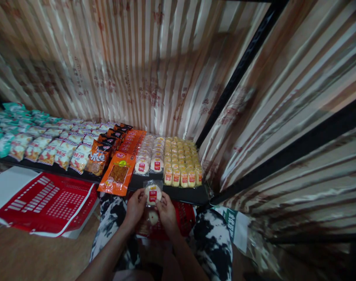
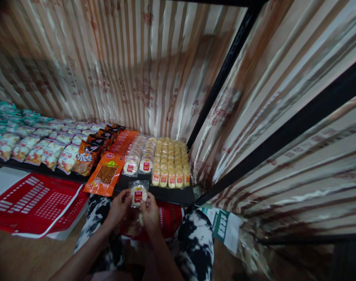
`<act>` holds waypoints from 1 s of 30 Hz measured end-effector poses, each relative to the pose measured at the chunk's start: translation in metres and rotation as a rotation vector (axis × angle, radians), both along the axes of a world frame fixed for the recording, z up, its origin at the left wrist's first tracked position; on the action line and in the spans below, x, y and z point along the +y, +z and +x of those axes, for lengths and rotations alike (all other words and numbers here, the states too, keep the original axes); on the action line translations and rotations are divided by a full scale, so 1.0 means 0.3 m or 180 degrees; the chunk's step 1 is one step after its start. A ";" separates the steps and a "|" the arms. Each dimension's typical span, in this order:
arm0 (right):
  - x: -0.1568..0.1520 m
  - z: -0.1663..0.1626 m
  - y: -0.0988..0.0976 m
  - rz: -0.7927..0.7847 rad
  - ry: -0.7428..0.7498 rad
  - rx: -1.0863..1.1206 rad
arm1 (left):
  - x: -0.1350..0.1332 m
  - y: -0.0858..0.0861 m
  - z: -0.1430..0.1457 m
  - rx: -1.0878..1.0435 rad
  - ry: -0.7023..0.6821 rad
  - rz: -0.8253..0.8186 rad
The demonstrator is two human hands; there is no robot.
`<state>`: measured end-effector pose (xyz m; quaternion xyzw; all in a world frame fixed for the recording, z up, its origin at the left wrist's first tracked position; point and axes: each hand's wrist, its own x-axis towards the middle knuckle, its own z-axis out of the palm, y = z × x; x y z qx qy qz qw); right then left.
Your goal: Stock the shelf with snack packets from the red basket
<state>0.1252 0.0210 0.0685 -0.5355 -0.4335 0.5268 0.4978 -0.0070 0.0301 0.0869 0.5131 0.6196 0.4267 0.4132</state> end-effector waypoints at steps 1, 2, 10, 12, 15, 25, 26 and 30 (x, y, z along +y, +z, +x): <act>0.002 -0.001 0.004 0.0066 -0.0033 -0.0093 | 0.009 0.002 -0.001 -0.0017 0.0005 0.0042; 0.004 -0.002 0.009 0.0134 -0.0074 -0.0218 | 0.018 0.005 -0.003 -0.0023 0.0003 0.0082; 0.015 -0.003 0.089 0.0722 -0.0182 -0.1800 | 0.097 0.051 -0.001 0.0431 0.0087 0.0317; 0.023 -0.004 0.095 0.0751 -0.0127 -0.1956 | 0.120 0.058 -0.002 0.0641 0.0099 0.0340; 0.045 -0.012 0.084 0.0821 -0.0074 -0.1857 | 0.155 0.058 -0.001 0.0880 0.0079 0.0396; 0.111 -0.053 0.038 0.0933 -0.0172 -0.1348 | 0.224 0.068 0.045 0.1357 0.0215 0.0384; 0.115 -0.055 0.036 0.0936 -0.0150 -0.1345 | 0.227 0.072 0.049 0.1387 0.0233 0.0396; 0.128 -0.062 0.028 0.0925 -0.0096 -0.1376 | 0.237 0.088 0.062 0.1579 0.0261 0.0379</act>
